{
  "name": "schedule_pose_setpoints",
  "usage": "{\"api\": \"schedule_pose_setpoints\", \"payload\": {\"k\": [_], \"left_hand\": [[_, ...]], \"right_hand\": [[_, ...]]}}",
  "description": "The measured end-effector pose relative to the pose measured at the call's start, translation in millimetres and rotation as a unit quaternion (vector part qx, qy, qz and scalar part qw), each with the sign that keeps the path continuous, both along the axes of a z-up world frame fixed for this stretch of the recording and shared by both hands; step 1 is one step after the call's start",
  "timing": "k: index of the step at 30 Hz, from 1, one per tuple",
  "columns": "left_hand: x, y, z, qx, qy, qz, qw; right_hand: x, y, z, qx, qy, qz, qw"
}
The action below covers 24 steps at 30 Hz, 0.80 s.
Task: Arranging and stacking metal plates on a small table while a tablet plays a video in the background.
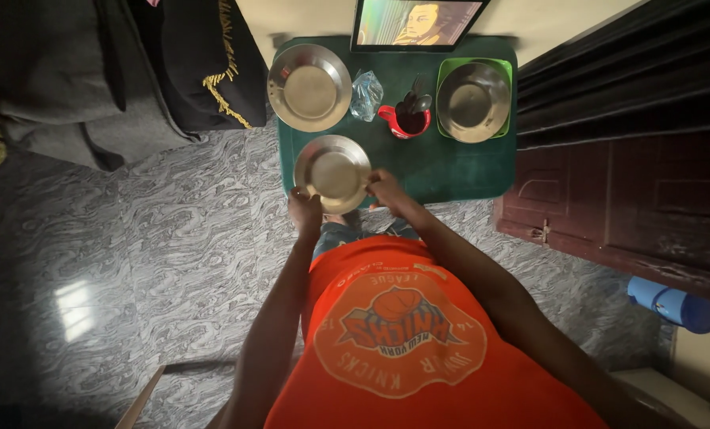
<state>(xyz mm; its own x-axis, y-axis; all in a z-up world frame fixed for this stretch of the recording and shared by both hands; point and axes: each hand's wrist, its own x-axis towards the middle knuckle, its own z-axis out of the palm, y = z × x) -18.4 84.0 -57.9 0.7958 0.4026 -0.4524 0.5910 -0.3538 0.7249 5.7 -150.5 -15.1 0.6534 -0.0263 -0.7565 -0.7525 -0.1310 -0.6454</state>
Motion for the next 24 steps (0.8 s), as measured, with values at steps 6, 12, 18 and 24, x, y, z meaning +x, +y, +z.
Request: {"api": "schedule_pose_setpoints", "payload": {"k": [6, 12, 18, 24], "left_hand": [[6.4, 15.2, 8.0, 0.015, 0.010, 0.067, 0.998], [4.2, 28.5, 54.1, -0.199, 0.101, 0.078, 0.972], [7.9, 9.5, 136.3, -0.338, -0.155, 0.023, 0.928], [19.7, -8.2, 196.1, -0.399, -0.075, 0.030, 0.913]], "right_hand": [[2.9, -1.8, 3.0, 0.029, -0.108, -0.010, 0.994], [13.3, -2.6, 70.4, 0.051, -0.114, 0.019, 0.992], [7.6, -17.3, 66.5, 0.097, -0.123, -0.009, 0.988], [22.3, -26.4, 122.5, 0.196, -0.118, -0.074, 0.971]]}}
